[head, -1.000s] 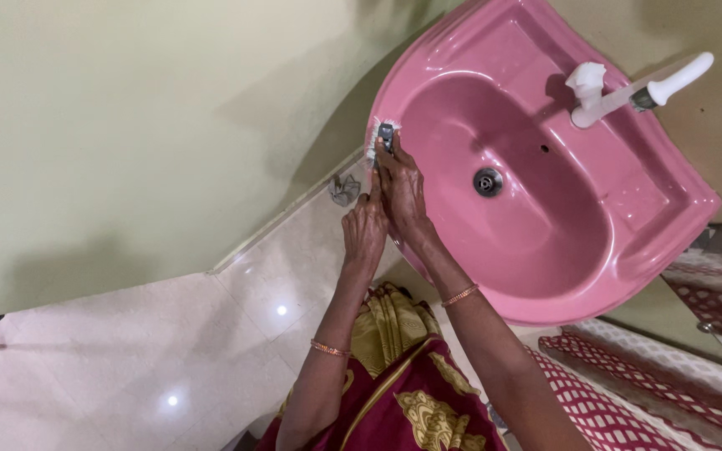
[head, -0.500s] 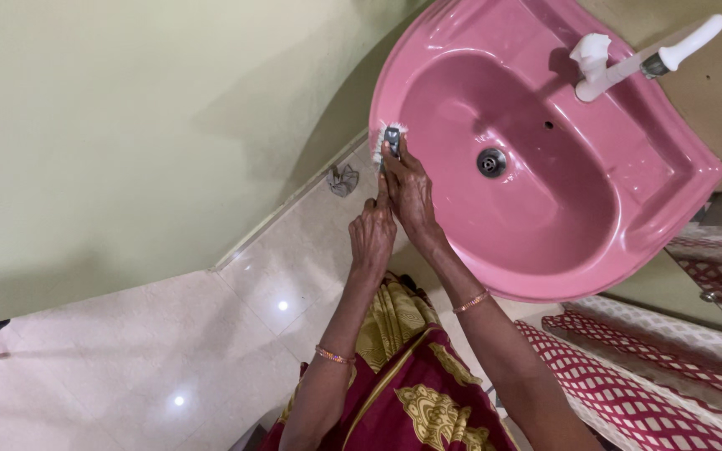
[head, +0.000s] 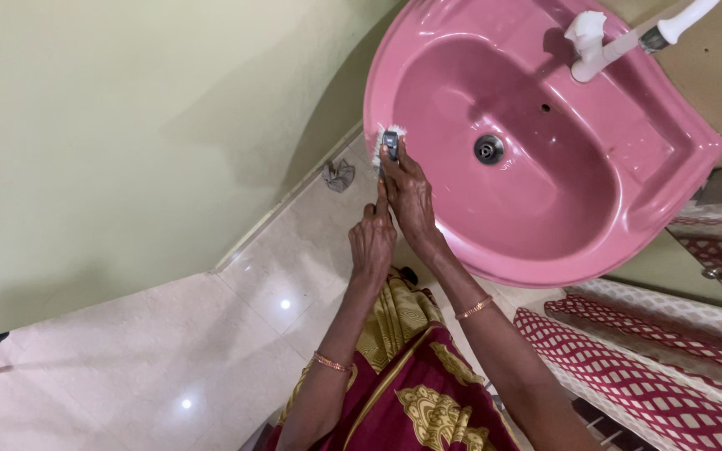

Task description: The person scrubs a pink bathroom sink with a small brush, focusing on the basin, drain, and faucet area. They rinse the brush under running water and continue scrubbing different sections of the sink surface.

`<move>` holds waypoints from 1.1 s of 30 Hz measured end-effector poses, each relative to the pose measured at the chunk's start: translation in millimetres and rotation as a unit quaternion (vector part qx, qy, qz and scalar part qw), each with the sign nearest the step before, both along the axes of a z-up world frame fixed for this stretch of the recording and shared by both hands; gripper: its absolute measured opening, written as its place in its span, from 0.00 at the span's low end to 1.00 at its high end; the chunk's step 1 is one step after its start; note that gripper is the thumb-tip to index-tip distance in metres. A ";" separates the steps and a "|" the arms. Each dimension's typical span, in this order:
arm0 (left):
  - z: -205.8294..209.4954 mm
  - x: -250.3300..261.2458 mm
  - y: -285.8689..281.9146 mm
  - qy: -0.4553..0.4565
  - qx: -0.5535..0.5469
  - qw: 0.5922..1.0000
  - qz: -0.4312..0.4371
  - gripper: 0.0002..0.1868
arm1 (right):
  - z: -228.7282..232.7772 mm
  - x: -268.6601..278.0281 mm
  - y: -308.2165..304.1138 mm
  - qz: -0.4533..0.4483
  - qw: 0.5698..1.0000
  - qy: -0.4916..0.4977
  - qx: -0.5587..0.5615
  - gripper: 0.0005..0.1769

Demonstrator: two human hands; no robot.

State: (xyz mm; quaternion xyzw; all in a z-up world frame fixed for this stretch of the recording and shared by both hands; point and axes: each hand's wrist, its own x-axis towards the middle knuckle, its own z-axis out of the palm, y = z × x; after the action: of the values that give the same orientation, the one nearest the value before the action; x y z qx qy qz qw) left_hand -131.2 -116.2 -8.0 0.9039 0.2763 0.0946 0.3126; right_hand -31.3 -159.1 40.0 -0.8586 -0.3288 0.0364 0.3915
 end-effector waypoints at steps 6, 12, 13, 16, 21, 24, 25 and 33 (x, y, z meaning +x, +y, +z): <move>-1.2 -21.0 -23.2 -0.005 -0.002 1.000 -0.015 0.37 | -5.7 -16.0 -18.4 -0.022 0.999 -0.033 -0.026 0.28; -4.4 -0.4 7.0 0.013 -0.012 1.000 -0.013 0.36 | 2.1 0.3 9.2 -0.024 1.000 0.019 0.002 0.24; -2.8 -3.9 4.8 0.010 -0.009 1.000 -0.017 0.37 | 5.4 -2.0 6.3 -0.022 1.000 0.011 0.006 0.26; 2.6 -21.4 -13.8 -0.018 -0.014 1.000 -0.018 0.40 | 10.1 -21.9 -11.0 -0.020 1.000 -0.015 0.002 0.28; 0.6 -34.2 -26.5 -0.014 -0.024 0.999 -0.022 0.39 | 4.1 -32.8 -21.6 -0.035 0.996 -0.082 -0.023 0.27; -10.0 -23.5 -7.0 -0.031 -0.001 0.999 -0.019 0.38 | 2.1 -22.5 -4.6 -0.036 0.999 -0.029 -0.016 0.26; -11.9 -20.7 0.0 -0.023 0.006 1.000 -0.020 0.37 | 3.2 -22.0 -1.1 -0.042 0.999 -0.004 -0.021 0.26; 10.7 -45.4 -16.7 0.010 -0.008 0.996 -0.088 0.36 | 2.0 -50.2 -37.8 -0.069 0.997 -0.024 -0.026 0.32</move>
State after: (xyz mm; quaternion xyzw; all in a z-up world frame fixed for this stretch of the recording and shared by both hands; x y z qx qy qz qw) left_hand -176.7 -132.8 2.8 0.9230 0.1991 0.0557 0.3246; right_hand -81.6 -196.9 41.9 -0.8899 -0.2768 -0.0026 0.3626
